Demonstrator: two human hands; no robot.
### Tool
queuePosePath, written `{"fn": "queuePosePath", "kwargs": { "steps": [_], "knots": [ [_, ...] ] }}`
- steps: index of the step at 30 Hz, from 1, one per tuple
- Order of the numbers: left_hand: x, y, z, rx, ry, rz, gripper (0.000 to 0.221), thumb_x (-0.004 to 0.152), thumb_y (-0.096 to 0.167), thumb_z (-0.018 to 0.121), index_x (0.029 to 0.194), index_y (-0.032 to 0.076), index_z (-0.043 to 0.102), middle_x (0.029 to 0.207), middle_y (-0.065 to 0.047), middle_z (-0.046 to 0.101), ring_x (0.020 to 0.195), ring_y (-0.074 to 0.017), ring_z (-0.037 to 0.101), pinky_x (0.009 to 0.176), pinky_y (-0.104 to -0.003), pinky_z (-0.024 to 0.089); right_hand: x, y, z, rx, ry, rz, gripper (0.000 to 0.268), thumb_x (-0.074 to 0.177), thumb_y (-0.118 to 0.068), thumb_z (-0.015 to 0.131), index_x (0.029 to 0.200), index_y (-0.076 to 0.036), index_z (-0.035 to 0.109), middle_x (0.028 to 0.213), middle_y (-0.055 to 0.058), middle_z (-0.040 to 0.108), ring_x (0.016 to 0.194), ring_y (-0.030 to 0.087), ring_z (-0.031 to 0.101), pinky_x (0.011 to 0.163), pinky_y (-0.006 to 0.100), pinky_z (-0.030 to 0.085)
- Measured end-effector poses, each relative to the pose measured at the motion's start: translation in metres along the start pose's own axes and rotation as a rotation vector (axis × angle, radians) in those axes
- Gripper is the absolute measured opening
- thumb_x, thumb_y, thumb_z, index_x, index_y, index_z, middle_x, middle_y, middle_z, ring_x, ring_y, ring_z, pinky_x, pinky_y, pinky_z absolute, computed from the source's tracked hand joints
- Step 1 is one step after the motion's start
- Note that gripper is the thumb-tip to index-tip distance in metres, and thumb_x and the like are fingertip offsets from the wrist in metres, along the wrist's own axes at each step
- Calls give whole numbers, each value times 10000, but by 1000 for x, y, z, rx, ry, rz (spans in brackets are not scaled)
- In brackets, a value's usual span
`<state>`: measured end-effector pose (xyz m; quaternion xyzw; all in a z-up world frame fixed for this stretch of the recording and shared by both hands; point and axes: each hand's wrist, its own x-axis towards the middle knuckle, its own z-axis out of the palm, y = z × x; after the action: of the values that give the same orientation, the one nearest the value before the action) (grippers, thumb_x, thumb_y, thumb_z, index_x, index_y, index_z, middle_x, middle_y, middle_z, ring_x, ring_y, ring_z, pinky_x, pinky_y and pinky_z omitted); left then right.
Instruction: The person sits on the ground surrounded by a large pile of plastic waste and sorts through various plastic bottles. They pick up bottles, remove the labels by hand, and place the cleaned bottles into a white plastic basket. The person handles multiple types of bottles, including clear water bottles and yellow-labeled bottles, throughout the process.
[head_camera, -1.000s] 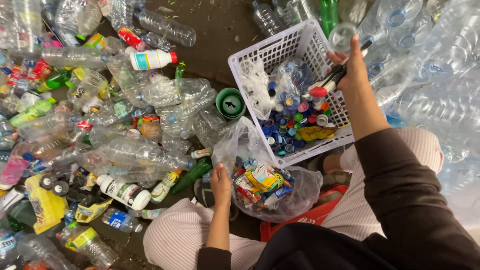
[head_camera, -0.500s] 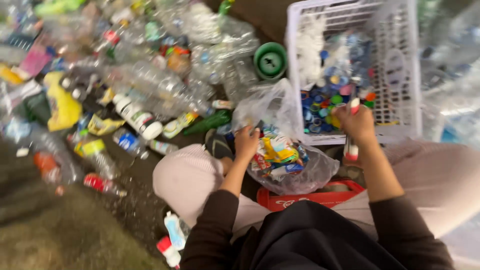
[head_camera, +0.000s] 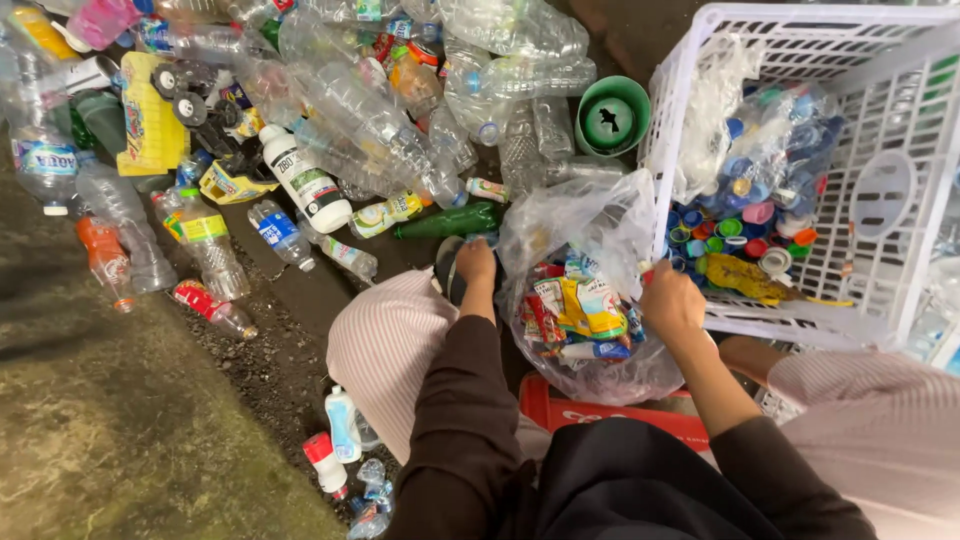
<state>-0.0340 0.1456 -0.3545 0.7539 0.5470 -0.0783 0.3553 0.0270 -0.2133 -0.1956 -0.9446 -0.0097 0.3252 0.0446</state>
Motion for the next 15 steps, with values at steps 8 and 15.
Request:
{"fn": "queuePosePath", "kwargs": {
  "steps": [8, 15],
  "knots": [
    [106, 46, -45, -372, 336, -123, 692, 776, 537, 707, 1112, -66, 676, 1101, -305, 681, 1146, -446, 645, 1033, -509, 493, -37, -21, -35, -5, -46, 57, 264, 967, -238, 516, 1178, -82, 544, 976, 236, 764, 966, 451, 753, 840, 551, 606],
    [161, 79, -39, -610, 246, -272, 1059, 792, 600, 779, 1460, -88, 330, 1465, -325, 458, 1402, -415, 456, 1202, -498, 367, -46, -28, -39, -38, -29, 105, 257, 945, -303, 509, 1156, -157, 530, 917, 190, 765, 932, 438, 763, 810, 544, 620]
  ]
}}
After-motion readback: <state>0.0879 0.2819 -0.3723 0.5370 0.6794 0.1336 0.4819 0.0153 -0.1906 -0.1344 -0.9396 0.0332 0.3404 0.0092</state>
